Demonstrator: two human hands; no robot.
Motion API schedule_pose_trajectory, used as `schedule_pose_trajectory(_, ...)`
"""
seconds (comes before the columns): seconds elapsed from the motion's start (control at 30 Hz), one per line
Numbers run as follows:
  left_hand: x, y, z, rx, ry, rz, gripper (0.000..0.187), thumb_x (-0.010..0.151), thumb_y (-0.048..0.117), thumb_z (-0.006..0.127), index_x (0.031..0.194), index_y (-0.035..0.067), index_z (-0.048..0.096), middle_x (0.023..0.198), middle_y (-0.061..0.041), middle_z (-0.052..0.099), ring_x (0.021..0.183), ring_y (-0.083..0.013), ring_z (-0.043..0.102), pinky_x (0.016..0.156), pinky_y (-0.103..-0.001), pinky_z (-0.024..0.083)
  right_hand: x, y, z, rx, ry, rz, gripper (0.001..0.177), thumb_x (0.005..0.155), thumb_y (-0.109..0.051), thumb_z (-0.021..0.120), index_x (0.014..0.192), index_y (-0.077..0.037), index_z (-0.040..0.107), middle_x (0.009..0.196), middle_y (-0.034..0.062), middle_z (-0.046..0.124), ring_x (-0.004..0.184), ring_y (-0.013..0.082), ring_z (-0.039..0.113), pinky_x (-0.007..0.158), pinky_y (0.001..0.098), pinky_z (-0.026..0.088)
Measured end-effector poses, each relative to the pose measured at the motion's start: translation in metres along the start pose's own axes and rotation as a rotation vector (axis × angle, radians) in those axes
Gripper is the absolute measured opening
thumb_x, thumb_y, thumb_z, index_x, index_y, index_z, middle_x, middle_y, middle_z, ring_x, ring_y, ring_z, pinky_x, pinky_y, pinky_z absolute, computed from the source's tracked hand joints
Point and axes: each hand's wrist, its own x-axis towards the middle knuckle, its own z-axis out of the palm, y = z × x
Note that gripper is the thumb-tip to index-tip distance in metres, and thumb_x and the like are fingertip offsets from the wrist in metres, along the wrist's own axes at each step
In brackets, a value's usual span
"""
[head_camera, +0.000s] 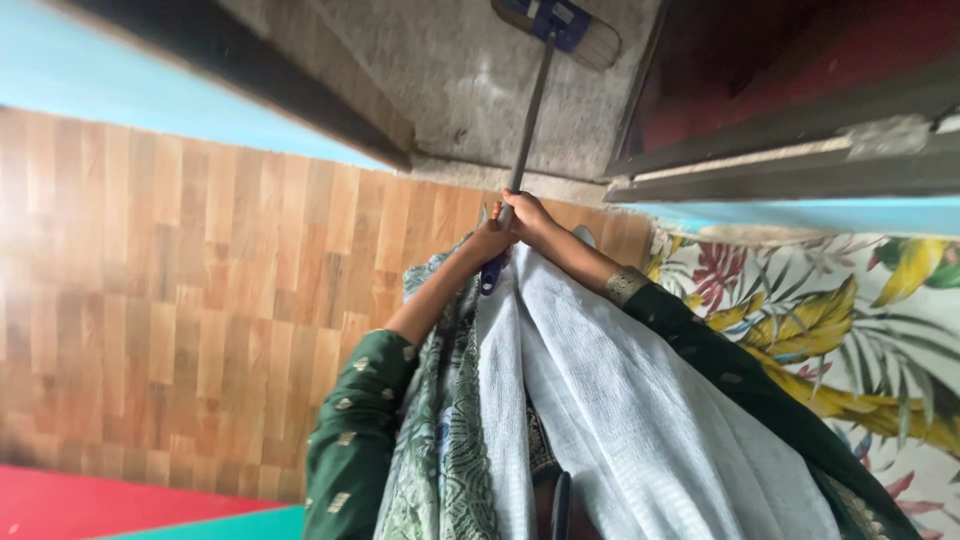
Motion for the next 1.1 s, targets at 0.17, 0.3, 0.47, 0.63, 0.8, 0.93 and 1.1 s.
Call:
schedule_pose_trajectory(0.17,-0.161,0.009,-0.028,-0.191,-0.093,-0.09,0.019,0.092,0.017,0.066,0.092,0.001,0.056,0.066,-0.004,0.057,0.051,-0.0142,0.056,0.045,-0.03,0.047,-0.06,0.081,0.015,0.073,-0.172,0.128,0.015,0.107,-0.014,0.049,0.106,0.001,0.051,0.092,0.0157,0.064,0.089,0.0294,0.065,0.087,0.0431,0.056)
schedule_pose_trajectory(0.3,-0.225,0.016,-0.035,-0.168,-0.029,-0.188,0.02,0.093,0.016,0.064,0.091,-0.002,0.057,0.066,-0.007,0.057,0.049,-0.0171,0.056,0.044,-0.032,0.049,-0.101,0.11,0.034,0.101,-0.215,0.262,0.019,0.106,-0.013,0.047,0.105,0.005,0.053,0.094,0.0157,0.065,0.096,0.0289,0.065,0.096,0.0426,0.052)
schedule_pose_trajectory(0.47,-0.195,-0.039,-0.016,-0.167,0.011,-0.222,0.016,0.092,0.014,0.062,0.095,0.0,0.057,0.069,-0.007,0.059,0.051,-0.0167,0.06,0.044,-0.034,0.053,-0.09,0.136,0.006,0.018,-0.236,0.308,0.018,0.102,-0.011,0.046,0.098,0.003,0.055,0.091,0.0165,0.065,0.092,0.031,0.065,0.092,0.0438,0.054)
schedule_pose_trajectory(0.63,-0.117,-0.041,0.001,-0.102,0.041,-0.13,0.014,0.091,0.016,0.064,0.097,0.005,0.059,0.068,-0.004,0.058,0.048,-0.015,0.057,0.041,-0.031,0.049,-0.042,0.091,-0.02,-0.1,-0.157,0.214,0.021,0.104,-0.015,0.047,0.098,0.003,0.056,0.086,0.0153,0.064,0.083,0.0295,0.064,0.085,0.0423,0.054)
schedule_pose_trajectory(0.8,-0.027,0.044,0.025,-0.28,-0.037,-0.047,0.034,0.095,0.032,0.071,0.08,0.007,0.054,0.06,-0.002,0.051,0.044,-0.0145,0.053,0.038,-0.03,0.044,0.006,-0.024,-0.036,-0.134,-0.22,-0.05,0.014,0.102,-0.013,0.048,0.099,-0.002,0.056,0.081,0.0112,0.061,0.077,0.0256,0.063,0.077,0.0469,0.057)
schedule_pose_trajectory(0.93,0.067,0.113,0.045,-0.322,0.019,-0.008,0.028,0.09,0.023,0.072,0.073,0.005,0.058,0.057,-0.006,0.056,0.043,-0.0165,0.056,0.04,-0.032,0.045,0.051,-0.131,-0.047,-0.205,-0.054,0.049,0.026,0.106,-0.018,0.049,0.104,0.005,0.061,0.085,0.0138,0.065,0.081,0.0253,0.067,0.081,0.0376,0.057)
schedule_pose_trajectory(1.1,0.125,0.138,0.074,-0.609,-0.097,0.013,0.01,0.088,0.009,0.064,0.083,0.006,0.056,0.064,-0.004,0.055,0.047,-0.0159,0.054,0.042,-0.033,0.046,0.075,-0.183,-0.054,-0.222,0.232,-0.22,0.07,0.098,-0.002,0.055,0.151,-0.025,0.014,0.102,0.0184,0.067,0.075,0.0225,0.064,0.067,0.0403,0.056)
